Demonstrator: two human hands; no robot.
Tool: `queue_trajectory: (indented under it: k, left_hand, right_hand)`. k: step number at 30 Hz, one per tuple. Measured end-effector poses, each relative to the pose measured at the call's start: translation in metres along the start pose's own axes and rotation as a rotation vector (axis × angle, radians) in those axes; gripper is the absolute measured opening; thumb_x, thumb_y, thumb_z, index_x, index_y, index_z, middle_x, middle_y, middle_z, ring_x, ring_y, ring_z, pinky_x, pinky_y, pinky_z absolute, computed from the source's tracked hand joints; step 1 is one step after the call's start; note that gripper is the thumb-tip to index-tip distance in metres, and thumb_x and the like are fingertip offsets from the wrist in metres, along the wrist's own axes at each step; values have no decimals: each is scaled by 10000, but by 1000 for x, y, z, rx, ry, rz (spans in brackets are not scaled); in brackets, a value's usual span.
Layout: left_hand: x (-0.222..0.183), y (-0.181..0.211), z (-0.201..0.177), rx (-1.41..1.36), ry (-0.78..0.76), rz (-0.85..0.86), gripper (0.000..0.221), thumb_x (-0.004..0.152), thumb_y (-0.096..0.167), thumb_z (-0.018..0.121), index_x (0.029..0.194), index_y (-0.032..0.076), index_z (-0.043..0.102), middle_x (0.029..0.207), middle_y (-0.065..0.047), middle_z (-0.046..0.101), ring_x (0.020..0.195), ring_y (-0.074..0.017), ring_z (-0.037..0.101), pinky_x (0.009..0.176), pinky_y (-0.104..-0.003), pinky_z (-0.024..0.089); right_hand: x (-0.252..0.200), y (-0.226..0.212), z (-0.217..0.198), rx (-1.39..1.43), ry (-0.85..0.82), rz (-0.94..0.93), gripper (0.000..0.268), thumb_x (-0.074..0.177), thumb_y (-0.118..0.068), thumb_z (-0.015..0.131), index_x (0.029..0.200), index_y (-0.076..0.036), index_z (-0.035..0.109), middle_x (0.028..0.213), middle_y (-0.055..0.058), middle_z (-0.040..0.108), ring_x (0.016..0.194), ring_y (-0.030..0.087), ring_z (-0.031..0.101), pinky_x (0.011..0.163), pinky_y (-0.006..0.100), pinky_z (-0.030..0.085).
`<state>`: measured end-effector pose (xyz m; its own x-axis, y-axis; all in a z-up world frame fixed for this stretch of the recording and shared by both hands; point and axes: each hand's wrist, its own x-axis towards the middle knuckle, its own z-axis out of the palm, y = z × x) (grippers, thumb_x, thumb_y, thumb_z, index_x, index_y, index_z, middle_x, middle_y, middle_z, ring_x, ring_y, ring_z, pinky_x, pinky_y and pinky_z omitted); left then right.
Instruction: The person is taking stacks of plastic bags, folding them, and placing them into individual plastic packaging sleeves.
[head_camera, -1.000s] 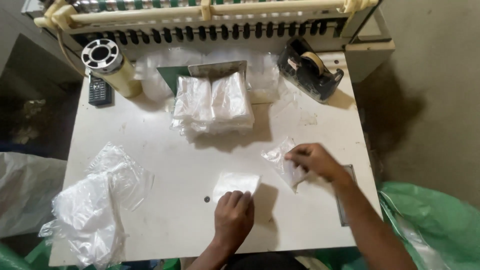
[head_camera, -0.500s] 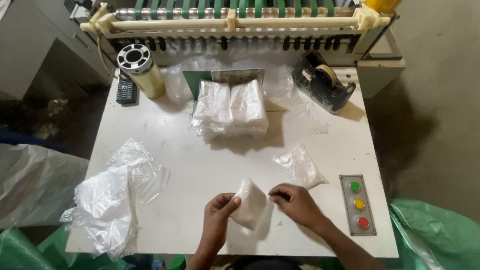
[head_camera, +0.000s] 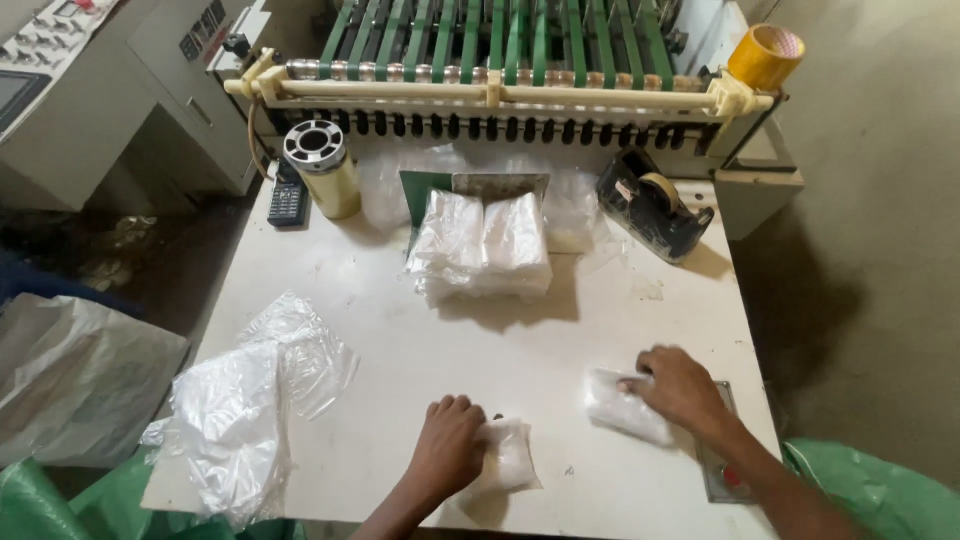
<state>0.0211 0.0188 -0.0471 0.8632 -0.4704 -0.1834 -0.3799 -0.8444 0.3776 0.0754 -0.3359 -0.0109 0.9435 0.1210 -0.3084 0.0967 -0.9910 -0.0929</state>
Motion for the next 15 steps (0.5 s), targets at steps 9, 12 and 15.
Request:
queue_trajectory:
  k: [9, 12, 15]
  left_hand:
    - [17, -13, -113, -1178, 419, -520, 274, 858, 202, 744, 1045, 46, 620, 956, -120, 722, 797, -229, 687, 543, -361, 591]
    - [56, -19, -154, -1187, 587, -361, 475, 859, 251, 826, 1171, -32, 607, 959, -213, 691, 912, -330, 664, 837, -490, 543]
    - [113, -37, -168, -1114, 733, -303, 422, 874, 237, 826, 1139, -23, 627, 950, -192, 700, 900, -301, 680, 821, -464, 543]
  right_hand:
    - [14, -31, -6, 1264, -87, 202, 264, 945, -240, 794, 868, -103, 581, 659, 24, 468, 492, 123, 321, 423, 280, 270]
    - [63, -55, -43, 1349, 205, 138, 315, 851, -225, 887, 826, 0, 667, 505, 94, 508, 389, 174, 494, 347, 283, 385]
    - [121, -77, -75, 1321, 390, 44, 359, 819, -260, 915, 823, -2, 665, 482, 100, 515, 399, 154, 495, 364, 272, 393]
